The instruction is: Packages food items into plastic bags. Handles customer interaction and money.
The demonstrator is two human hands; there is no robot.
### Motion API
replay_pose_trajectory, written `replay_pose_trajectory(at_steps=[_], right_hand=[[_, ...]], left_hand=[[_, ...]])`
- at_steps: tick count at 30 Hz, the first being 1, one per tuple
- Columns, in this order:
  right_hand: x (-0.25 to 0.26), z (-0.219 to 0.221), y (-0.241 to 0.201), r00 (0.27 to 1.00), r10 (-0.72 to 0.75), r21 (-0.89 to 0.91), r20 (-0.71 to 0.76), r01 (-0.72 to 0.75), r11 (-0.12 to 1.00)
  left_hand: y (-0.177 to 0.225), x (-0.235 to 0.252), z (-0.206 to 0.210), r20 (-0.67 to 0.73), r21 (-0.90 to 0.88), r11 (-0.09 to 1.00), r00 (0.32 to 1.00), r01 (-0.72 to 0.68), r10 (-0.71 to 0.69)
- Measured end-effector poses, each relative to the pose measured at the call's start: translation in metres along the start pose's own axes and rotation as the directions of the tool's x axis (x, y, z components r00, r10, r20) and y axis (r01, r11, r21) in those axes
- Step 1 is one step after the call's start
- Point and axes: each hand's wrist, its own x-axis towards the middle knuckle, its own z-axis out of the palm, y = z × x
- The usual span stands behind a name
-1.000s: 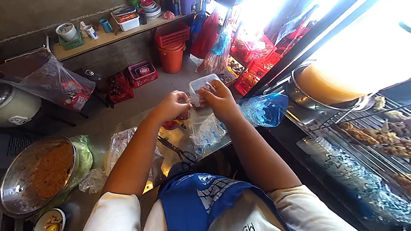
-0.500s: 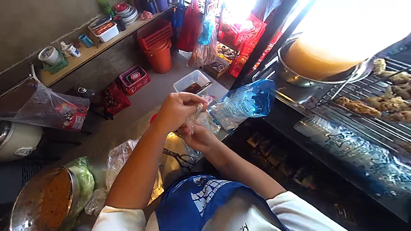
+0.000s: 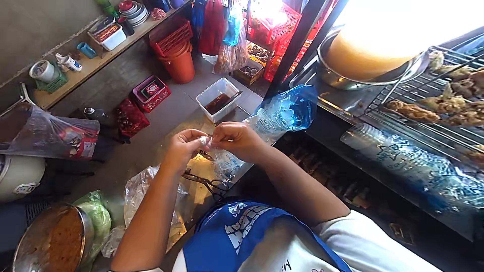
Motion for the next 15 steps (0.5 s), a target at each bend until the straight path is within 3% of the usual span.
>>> replay_pose_trajectory(at_steps=[3,6,10,13,15], right_hand=[[-0.011,0.011,0.017,0.987,-0.159,-0.325,-0.032,0.140,0.935],[-0.025,0.019,0.027,0.990,-0.139,-0.458,0.014,0.130,0.879],[-0.031,0.013,0.032,0.997,-0.038,-0.344,-0.065,0.014,0.939],[-0.030,0.012,0.032,0.997,0.002,-0.261,-0.083,-0.024,0.965],[-0.030,0.012,0.030,0.999,-0.015,-0.300,-0.031,0.005,0.954]], left_hand=[[-0.025,0.011,0.009,-0.152,-0.202,0.973,0.978,0.112,-0.144],[-0.038,0.010,0.019,-0.157,-0.176,0.980,0.979,0.098,-0.126],[-0.054,0.005,0.022,-0.033,0.137,0.988,0.997,-0.066,0.071],[-0.061,0.002,0.026,0.004,0.473,0.863,0.980,-0.176,0.198],[-0.065,-0.002,0.029,0.006,0.574,0.780,0.954,-0.249,0.300]])
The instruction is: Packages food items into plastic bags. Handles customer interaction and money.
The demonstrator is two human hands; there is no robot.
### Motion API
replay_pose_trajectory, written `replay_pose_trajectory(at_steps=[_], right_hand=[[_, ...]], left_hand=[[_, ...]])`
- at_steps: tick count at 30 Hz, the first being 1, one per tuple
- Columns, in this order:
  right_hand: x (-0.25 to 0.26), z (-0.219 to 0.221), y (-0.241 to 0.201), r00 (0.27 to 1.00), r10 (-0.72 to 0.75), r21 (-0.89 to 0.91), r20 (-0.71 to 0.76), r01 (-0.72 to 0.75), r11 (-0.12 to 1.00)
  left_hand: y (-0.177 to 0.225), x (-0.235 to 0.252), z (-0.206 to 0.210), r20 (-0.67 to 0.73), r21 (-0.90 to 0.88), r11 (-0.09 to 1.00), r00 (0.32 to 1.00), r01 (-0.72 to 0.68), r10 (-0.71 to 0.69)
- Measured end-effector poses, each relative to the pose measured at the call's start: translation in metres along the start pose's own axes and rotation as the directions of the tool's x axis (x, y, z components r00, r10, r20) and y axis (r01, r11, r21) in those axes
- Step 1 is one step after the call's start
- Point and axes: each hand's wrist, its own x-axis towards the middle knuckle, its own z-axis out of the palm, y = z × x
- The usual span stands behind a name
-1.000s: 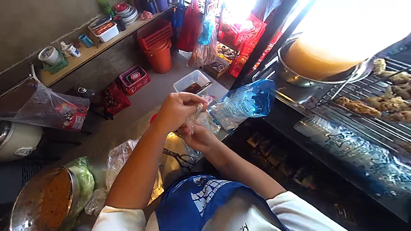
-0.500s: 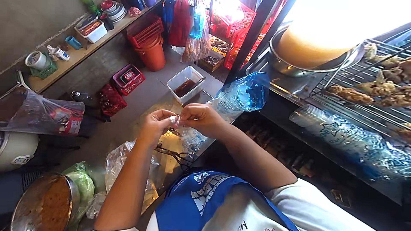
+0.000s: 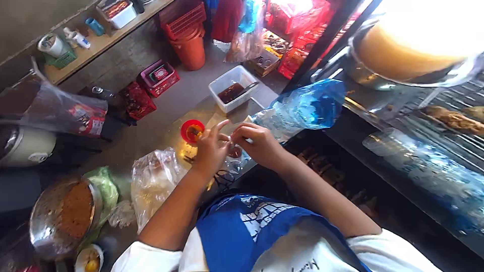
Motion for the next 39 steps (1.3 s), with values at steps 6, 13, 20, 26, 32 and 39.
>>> replay_pose_trajectory(at_steps=[6,13,20,26,32,39], right_hand=[[0.012,0.019,-0.012,0.942,-0.121,-0.203,0.313,0.191,0.960],[0.023,0.081,-0.031,0.928,-0.268,-0.037,0.258,0.287,0.957],[0.040,0.166,-0.074,0.932,-0.157,0.387,0.325,0.021,0.922],[0.040,0.225,-0.110,0.868,-0.081,0.288,0.490,-0.073,0.955],[0.042,0.257,-0.113,0.784,-0.261,0.206,0.563,0.173,0.963],[0.039,0.239,-0.132,0.689,-0.025,0.218,0.724,-0.194,0.956]], left_hand=[[-0.007,-0.036,-0.011,0.012,-0.106,0.994,1.000,-0.019,0.020],[-0.034,-0.089,-0.056,-0.165,-0.494,0.866,0.969,0.081,-0.184],[-0.067,-0.138,-0.100,-0.475,-0.585,0.810,0.827,-0.042,-0.301],[-0.085,-0.194,-0.146,-0.605,-0.481,0.873,0.751,-0.079,-0.266],[-0.111,-0.250,-0.154,-0.625,-0.352,0.936,0.750,-0.024,-0.217],[-0.206,-0.338,-0.104,-0.217,0.487,0.821,0.952,0.297,-0.216]])
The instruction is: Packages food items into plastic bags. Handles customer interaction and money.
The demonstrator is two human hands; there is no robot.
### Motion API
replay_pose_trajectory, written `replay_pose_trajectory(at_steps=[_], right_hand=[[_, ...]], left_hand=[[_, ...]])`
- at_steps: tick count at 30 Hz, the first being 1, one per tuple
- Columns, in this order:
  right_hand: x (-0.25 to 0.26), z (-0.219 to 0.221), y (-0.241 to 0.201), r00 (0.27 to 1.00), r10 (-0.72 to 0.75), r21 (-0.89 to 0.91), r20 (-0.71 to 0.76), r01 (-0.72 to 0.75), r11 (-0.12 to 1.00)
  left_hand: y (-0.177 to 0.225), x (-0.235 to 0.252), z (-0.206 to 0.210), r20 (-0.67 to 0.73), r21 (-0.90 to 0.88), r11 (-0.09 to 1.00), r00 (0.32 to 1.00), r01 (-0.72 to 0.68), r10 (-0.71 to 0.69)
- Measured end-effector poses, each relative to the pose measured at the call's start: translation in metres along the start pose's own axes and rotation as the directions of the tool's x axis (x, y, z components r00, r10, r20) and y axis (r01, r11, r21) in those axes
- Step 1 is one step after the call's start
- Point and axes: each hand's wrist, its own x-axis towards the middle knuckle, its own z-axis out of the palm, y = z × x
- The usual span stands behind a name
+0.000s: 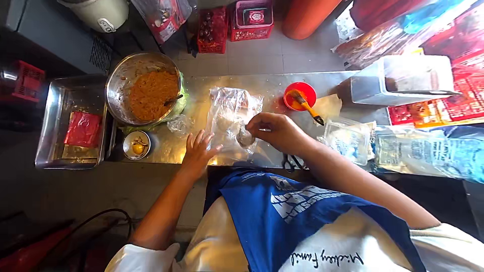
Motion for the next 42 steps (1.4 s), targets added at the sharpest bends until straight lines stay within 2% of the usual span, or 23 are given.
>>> replay_pose_trajectory(at_steps=[3,6,9,11,14,18,20,22,25,28,29,32,35,39,42], right_hand=[[-0.005,0.005,-0.010,0.994,0.035,0.060,0.107,-0.041,0.997],[-0.008,0.014,-0.021,0.968,-0.004,0.110,0.250,-0.025,0.994],[-0.005,0.024,-0.032,0.935,-0.007,0.108,0.355,-0.033,0.994],[-0.003,0.028,-0.036,0.932,-0.003,0.105,0.363,-0.037,0.994],[0.000,0.033,-0.037,0.948,0.000,0.081,0.319,-0.027,0.996],[0.002,0.028,-0.036,0.963,0.001,0.055,0.270,-0.017,0.998],[0.000,0.023,-0.036,0.968,0.022,0.038,0.251,-0.033,0.999],[-0.004,0.017,-0.036,0.973,0.036,0.013,0.226,-0.040,0.999],[-0.012,0.004,-0.032,0.984,0.021,0.007,0.178,-0.023,1.000],[-0.021,-0.008,-0.030,0.994,0.037,-0.008,0.105,-0.037,0.999],[-0.024,-0.011,-0.031,0.995,0.053,-0.009,0.079,-0.052,0.999],[-0.030,-0.017,-0.032,0.996,0.081,0.016,0.047,-0.082,0.997],[-0.031,-0.015,-0.033,0.997,0.068,0.057,0.046,-0.071,0.996],[-0.025,-0.009,-0.039,0.995,0.033,0.077,0.099,-0.040,0.996],[-0.017,-0.002,-0.043,0.981,-0.014,0.070,0.195,0.000,0.998]], left_hand=[[-0.009,0.013,-0.002,-0.060,0.016,1.000,0.998,-0.005,0.006],[-0.003,0.037,-0.021,-0.192,-0.072,0.997,0.981,-0.041,0.026],[0.002,0.054,-0.040,-0.215,-0.151,0.988,0.977,-0.035,0.002],[0.003,0.060,-0.048,-0.213,-0.254,0.967,0.976,-0.018,-0.038],[0.006,0.066,-0.055,-0.309,-0.411,0.911,0.942,-0.010,-0.129],[0.007,0.080,-0.069,-0.443,-0.438,0.897,0.882,-0.058,-0.160],[0.005,0.083,-0.075,-0.422,-0.420,0.903,0.901,-0.094,-0.102],[0.002,0.082,-0.077,-0.335,-0.371,0.922,0.942,-0.113,-0.020],[0.002,0.070,-0.073,-0.061,-0.263,0.963,0.997,-0.058,0.043],[-0.003,0.057,-0.069,0.188,-0.151,0.988,0.982,0.003,0.026],[-0.006,0.054,-0.068,0.200,-0.145,0.989,0.980,0.021,0.008],[-0.015,0.053,-0.066,0.100,-0.207,0.977,0.995,0.042,-0.022],[-0.013,0.057,-0.071,0.130,-0.287,0.957,0.991,0.035,0.002],[-0.009,0.059,-0.073,0.060,-0.319,0.937,0.984,-0.140,0.168],[-0.006,0.061,-0.078,0.091,-0.233,0.965,0.986,-0.117,0.141]])
